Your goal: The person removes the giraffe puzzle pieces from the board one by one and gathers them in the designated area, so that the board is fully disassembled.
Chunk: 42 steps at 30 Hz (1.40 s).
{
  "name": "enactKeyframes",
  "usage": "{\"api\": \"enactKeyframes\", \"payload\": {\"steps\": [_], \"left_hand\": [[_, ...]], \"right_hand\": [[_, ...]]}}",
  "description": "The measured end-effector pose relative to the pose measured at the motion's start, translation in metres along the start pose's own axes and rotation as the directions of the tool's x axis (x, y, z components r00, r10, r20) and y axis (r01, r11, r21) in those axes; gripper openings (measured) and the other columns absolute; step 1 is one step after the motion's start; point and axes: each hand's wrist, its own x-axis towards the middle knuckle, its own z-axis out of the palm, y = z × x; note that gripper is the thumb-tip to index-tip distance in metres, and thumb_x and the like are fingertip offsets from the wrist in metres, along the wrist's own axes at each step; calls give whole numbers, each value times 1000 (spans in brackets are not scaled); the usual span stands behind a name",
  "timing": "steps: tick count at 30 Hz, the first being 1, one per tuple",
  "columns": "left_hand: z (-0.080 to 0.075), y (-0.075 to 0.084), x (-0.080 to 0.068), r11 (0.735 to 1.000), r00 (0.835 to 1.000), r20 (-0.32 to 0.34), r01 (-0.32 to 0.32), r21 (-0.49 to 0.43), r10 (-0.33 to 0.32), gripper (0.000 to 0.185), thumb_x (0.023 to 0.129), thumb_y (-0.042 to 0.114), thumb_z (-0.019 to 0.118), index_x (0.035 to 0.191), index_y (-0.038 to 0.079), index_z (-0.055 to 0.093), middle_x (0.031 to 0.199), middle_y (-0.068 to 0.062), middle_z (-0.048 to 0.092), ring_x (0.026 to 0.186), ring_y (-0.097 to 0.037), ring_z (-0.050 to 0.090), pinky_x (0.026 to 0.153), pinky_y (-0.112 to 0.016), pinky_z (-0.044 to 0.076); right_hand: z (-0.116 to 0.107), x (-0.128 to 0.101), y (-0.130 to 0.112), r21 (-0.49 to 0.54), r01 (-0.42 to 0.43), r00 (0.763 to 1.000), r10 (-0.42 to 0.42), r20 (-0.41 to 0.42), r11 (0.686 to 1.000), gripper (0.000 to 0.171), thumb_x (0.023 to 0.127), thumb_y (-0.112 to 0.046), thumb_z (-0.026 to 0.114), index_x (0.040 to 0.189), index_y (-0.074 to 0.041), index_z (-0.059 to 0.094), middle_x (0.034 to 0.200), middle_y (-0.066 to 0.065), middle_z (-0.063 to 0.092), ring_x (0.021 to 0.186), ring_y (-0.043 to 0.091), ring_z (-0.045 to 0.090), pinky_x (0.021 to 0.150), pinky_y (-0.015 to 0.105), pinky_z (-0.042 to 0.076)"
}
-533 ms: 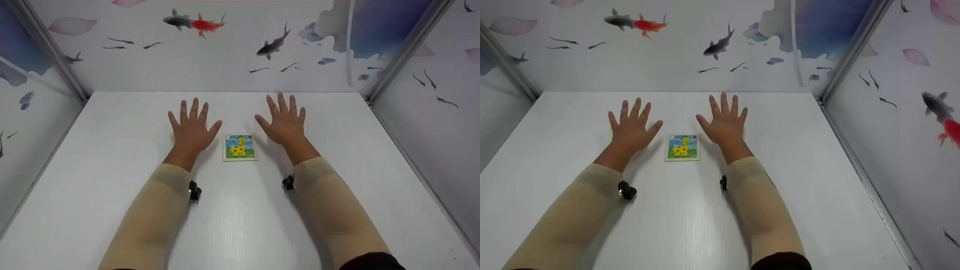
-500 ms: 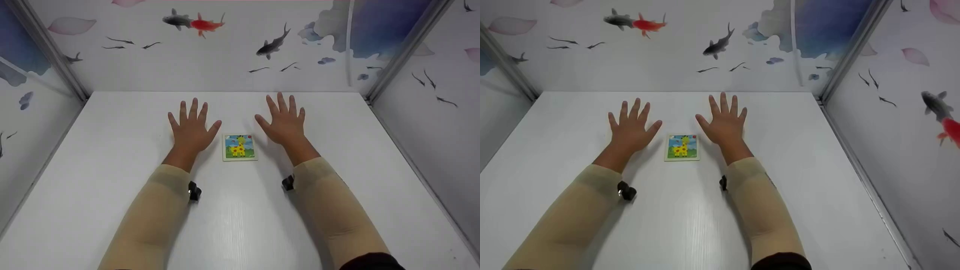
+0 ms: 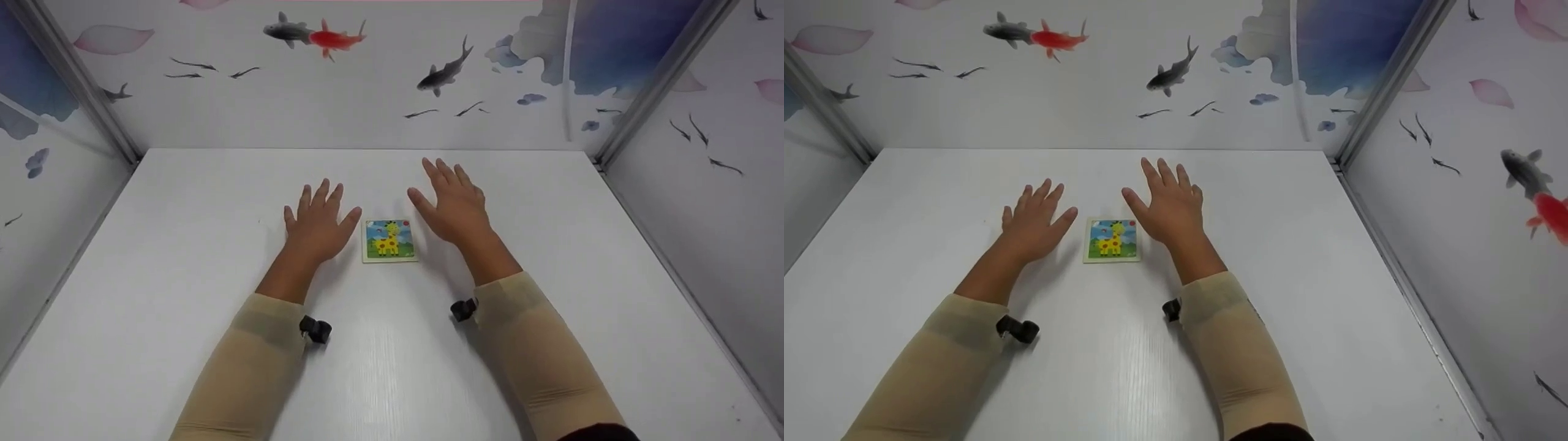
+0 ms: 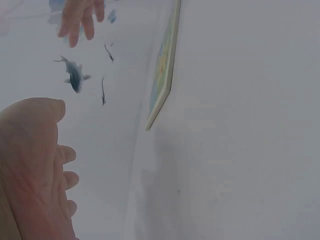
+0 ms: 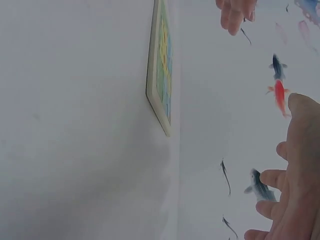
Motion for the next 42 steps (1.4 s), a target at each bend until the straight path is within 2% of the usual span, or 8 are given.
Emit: {"api": "enactKeyframes", "payload": {"steps": [5, 9, 15, 19, 22, 26, 34, 42], "left_hand": [[2, 0, -6, 999, 1000, 0, -7, -52, 7, 80, 108, 66, 41, 174, 26, 19, 183, -5, 9, 171, -36, 0, 132, -74, 3], [4, -2, -8, 997, 999, 22, -24, -67, 25, 81, 107, 63, 45, 173, 23, 22, 183, -7, 13, 171, -35, 5, 134, -69, 11], [6, -5, -8, 992, 994, 105, -10, -123, 23, 78, 105, 52, 60, 170, 23, 30, 181, -6, 22, 169, -32, 18, 135, -59, 21], [8, -4, -9, 987, 981, 190, 4, -161, 27, 75, 103, 50, 65, 168, 25, 35, 179, -4, 28, 167, -30, 25, 135, -57, 25], [10, -4, -9, 985, 969, 239, -21, -170, 62, 72, 103, 48, 66, 166, 25, 40, 177, -4, 33, 166, -29, 28, 135, -56, 26], [12, -5, -9, 983, 961, 256, -57, -176, 101, 63, 103, 44, 67, 160, 24, 50, 173, -2, 39, 165, -27, 30, 135, -54, 27], [16, -1, -12, 980, 932, 304, -192, -45, 197, 54, 104, 42, 65, 155, 25, 59, 174, 0, 38, 165, -32, 29, 131, -65, 27], [18, -4, -15, 974, 937, 282, -225, 28, 208, 50, 105, 39, 66, 153, 25, 61, 172, 0, 43, 163, -31, 33, 129, -65, 32]], "right_hand": [[0, -1, -10, 37, 10, 1000, -10, 12, 999, 80, 103, -79, 34, 172, -45, 10, 182, -1, 20, 170, 31, 15, 131, 70, 21], [4, 0, -17, 120, 29, 999, -34, 40, 992, 76, 104, -77, 38, 170, -46, 18, 180, -2, 26, 168, 29, 24, 131, 68, 25], [9, 5, -28, 244, 82, 988, -110, 104, 966, 71, 103, -76, 43, 167, -48, 31, 178, -4, 31, 165, 28, 30, 132, 61, 30], [12, 9, -35, 274, 86, 981, -130, 143, 958, 69, 103, -76, 44, 165, -48, 34, 176, -3, 35, 164, 27, 34, 131, 61, 32], [15, 13, -40, 311, 85, 975, -143, 169, 947, 68, 103, -75, 45, 165, -48, 36, 171, -3, 43, 158, 25, 42, 128, 59, 38], [20, 19, -43, 381, 90, 968, -171, 185, 920, 66, 105, -71, 48, 164, -43, 41, 160, -1, 54, 148, 26, 52, 122, 58, 46], [38, 23, -37, 452, 67, 945, -202, 258, 889, 58, 106, -59, 58, 156, -31, 56, 152, 0, 61, 137, 24, 57, 116, 49, 51], [51, 23, -37, 424, 27, 923, -185, 337, 905, 42, 104, -32, 71, 144, -23, 67, 139, 1, 66, 127, 21, 62, 111, 43, 55]]}}
